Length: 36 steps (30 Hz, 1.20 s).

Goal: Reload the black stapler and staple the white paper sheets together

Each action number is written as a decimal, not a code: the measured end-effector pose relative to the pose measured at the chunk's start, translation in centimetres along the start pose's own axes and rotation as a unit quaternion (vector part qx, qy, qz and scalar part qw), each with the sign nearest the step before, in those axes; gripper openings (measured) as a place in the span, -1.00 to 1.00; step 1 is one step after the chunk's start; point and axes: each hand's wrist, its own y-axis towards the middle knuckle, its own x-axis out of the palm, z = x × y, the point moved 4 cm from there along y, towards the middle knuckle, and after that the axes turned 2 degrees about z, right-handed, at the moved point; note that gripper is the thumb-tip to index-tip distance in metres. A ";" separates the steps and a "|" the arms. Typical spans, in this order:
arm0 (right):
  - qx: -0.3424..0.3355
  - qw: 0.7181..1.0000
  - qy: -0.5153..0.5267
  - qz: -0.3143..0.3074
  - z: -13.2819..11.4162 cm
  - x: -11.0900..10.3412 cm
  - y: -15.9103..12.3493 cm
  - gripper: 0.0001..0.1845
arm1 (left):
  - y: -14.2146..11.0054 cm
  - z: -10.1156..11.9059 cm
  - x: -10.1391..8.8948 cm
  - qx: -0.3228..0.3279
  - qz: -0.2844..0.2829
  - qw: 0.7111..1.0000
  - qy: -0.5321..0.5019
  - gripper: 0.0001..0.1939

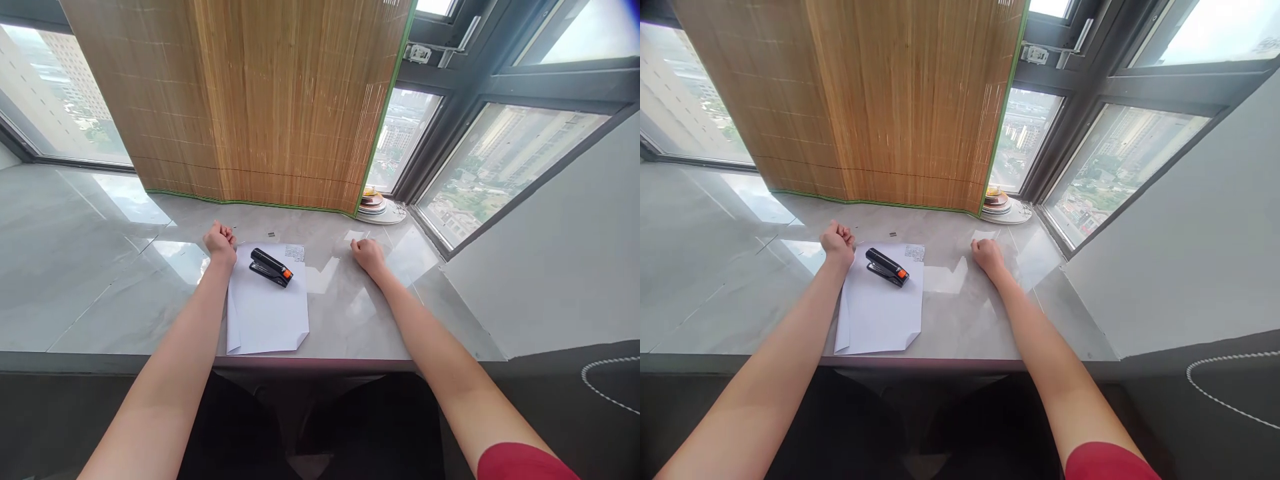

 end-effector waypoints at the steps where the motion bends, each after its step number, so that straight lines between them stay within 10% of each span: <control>1: 0.003 1.000 -0.006 0.001 0.7 0.2 -0.2 -0.41 | 0.0 0.0 0.0 0.001 -0.002 1.000 0.002 -0.33; 9: -0.025 0.999 0.013 0.030 -1.2 0.3 -1.3 -0.45 | 0.0 -0.2 0.1 -0.005 0.012 1.000 0.002 -0.39; 15: -0.215 0.940 0.264 -0.010 -12.6 0.0 -5.3 -0.54 | -0.1 -0.5 0.1 -0.004 0.010 1.000 0.010 -0.44; 20: -0.290 0.921 0.236 -0.105 -19.6 1.1 -7.2 -0.73 | 0.0 -0.4 0.1 0.009 -0.001 1.000 0.024 -0.42; 26: -0.290 0.927 0.209 -0.111 -15.4 0.6 -7.7 -0.75 | -0.3 0.1 0.5 0.031 -0.015 0.998 0.054 -0.33; 29: -0.277 0.931 0.215 -0.102 -10.9 -0.1 -8.0 -0.71 | -1.9 0.5 2.0 0.061 -0.141 0.985 0.081 -0.29; 32: -0.265 0.931 0.234 -0.088 -7.0 -0.4 -7.9 -0.70 | -5.3 0.1 4.5 0.085 -0.385 0.902 0.177 -0.39; 36: -0.266 0.925 0.265 -0.065 -4.3 -0.4 -7.1 -0.70 | -9.6 -1.7 6.3 0.184 -0.606 0.678 0.373 -0.59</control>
